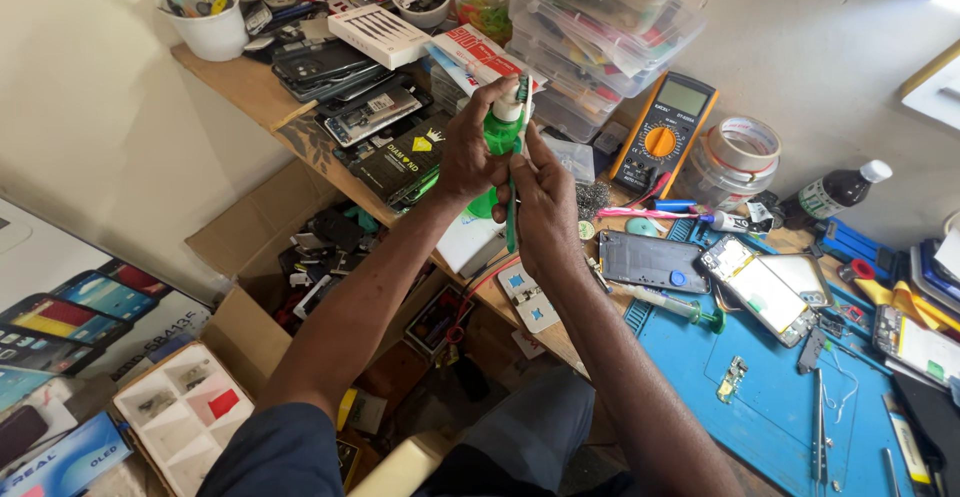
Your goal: The person solders components on a small circuit board with a soldering iron, applying flux from a syringe and repositioning the board on a blue mat. They clean the board with a brush, clean the iron tip in steel wool, and feed solder wire to the joints.
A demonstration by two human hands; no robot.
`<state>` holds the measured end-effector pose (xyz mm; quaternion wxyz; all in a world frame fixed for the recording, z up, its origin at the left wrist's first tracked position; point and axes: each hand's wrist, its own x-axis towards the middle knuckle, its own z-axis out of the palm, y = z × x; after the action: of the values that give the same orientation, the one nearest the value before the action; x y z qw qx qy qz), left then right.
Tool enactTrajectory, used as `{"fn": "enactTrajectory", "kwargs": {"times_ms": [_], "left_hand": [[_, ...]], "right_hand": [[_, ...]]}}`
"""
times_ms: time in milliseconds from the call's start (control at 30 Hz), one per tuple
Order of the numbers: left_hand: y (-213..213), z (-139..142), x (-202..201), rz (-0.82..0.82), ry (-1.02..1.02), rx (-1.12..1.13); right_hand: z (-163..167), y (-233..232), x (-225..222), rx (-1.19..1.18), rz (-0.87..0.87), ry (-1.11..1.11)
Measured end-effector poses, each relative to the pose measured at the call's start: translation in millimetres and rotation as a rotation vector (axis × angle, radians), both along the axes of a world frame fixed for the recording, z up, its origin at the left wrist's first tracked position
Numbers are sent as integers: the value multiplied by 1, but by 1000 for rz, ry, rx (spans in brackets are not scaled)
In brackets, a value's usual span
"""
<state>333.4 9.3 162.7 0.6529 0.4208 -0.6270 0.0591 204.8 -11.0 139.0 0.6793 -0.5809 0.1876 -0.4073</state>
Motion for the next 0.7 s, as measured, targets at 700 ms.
{"fn": "enactTrajectory", "kwargs": {"times_ms": [700], "left_hand": [[-22,-14,-3,75,-94,-2]], "right_hand": [[5,0,-10,-61,7,-67]]}}
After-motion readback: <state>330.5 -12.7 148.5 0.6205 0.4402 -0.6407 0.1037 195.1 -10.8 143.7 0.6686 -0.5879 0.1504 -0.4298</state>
